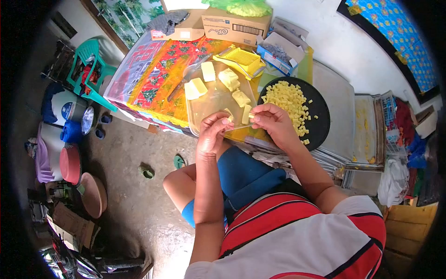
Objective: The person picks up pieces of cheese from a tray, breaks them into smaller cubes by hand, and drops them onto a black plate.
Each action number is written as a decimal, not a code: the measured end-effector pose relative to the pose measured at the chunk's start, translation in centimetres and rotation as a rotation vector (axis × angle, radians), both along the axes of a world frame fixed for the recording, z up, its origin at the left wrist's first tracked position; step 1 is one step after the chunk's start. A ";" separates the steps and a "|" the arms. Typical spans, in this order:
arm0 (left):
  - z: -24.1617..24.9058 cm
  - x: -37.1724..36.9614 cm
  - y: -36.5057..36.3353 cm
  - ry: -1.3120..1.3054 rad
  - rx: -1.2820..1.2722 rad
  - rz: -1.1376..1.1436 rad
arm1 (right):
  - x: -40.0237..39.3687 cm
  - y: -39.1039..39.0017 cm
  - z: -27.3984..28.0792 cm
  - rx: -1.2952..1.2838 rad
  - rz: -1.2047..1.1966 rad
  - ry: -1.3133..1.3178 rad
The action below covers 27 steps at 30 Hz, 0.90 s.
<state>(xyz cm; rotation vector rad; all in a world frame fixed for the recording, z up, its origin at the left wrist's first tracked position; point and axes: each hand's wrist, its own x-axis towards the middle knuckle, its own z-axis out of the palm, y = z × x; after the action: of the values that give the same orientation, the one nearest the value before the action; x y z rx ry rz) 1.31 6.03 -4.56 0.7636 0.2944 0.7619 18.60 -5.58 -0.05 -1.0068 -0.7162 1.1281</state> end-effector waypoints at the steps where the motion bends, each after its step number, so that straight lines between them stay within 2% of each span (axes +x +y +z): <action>1: 0.4 0.3 -0.5 -0.038 -0.017 -0.014 | -0.5 0.2 0.3 0.036 0.008 -0.042; 7: 2.4 1.7 -2.4 -0.147 -0.021 -0.034 | -2.4 0.1 2.2 0.217 0.008 0.052; 13: 3.5 2.5 -3.7 -0.111 0.063 -0.011 | -2.2 -0.8 1.7 0.184 -0.013 0.054; 16: 3.6 2.7 -4.1 -0.063 0.090 0.010 | -2.2 -1.2 2.2 0.164 -0.050 -0.012; 19: 4.0 2.9 -4.7 -0.008 0.127 0.030 | -1.7 -1.5 2.3 0.221 -0.074 -0.198; 27: 4.8 4.2 -6.5 0.034 0.195 0.065 | -0.6 -3.8 2.8 0.183 -0.072 -0.168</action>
<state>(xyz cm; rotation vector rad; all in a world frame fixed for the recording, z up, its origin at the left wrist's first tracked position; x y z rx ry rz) 5.49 -0.51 0.20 0.9556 0.2787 0.8480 18.00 -9.35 2.74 -0.9706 -0.8945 0.9053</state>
